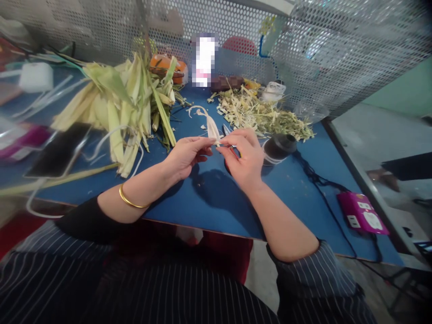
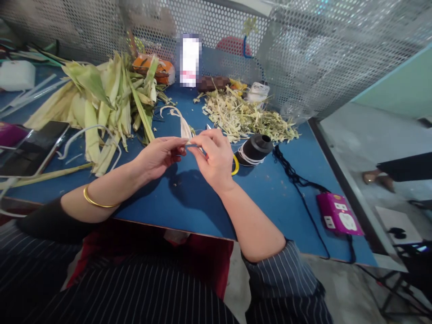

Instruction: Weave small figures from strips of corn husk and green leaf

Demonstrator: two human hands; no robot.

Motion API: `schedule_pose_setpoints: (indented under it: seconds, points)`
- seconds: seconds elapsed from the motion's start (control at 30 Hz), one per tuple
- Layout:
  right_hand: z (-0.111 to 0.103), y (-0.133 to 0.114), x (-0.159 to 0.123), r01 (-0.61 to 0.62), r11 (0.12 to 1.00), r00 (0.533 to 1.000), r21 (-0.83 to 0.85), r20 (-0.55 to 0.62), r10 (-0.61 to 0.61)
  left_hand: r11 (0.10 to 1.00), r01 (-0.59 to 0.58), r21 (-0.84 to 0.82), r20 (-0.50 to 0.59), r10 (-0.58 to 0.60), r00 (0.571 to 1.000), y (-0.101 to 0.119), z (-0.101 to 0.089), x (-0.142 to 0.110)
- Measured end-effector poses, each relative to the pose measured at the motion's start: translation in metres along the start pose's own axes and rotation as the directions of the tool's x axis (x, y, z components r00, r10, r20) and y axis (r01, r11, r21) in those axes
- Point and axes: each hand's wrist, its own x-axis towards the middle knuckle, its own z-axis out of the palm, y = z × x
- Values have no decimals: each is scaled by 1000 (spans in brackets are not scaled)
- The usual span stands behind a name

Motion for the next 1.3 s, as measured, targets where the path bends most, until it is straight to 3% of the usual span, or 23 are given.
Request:
schedule_pose_setpoints:
  seconds: [0.27,0.53,0.7,0.9,1.07,1.2,1.3]
  points:
    - [4,4,-4,71,993,997,-100,1,-71,1000,13,4,67,-13,998,-2,0,-2]
    - [6,-2,-1,-230,965,973,125,14,231,955,-241,172,58,235,970,-5,4,-3]
    - [7,-2,-1,-394,881,917,261,49,395,932,-283,226,83,271,959,-4,5,-4]
    - [12,5,-3,-454,811,884,369,69,463,926,-283,251,95,267,959,-5,6,-4]
    - [12,6,-3,-397,846,913,356,61,402,967,-189,172,52,183,982,-7,3,0]
    - [4,1,1,-188,966,980,175,-28,196,990,-110,94,21,108,994,-5,3,-1]
    - [2,0,1,-34,999,999,-7,-20,34,995,-84,52,33,82,996,-4,3,-2]
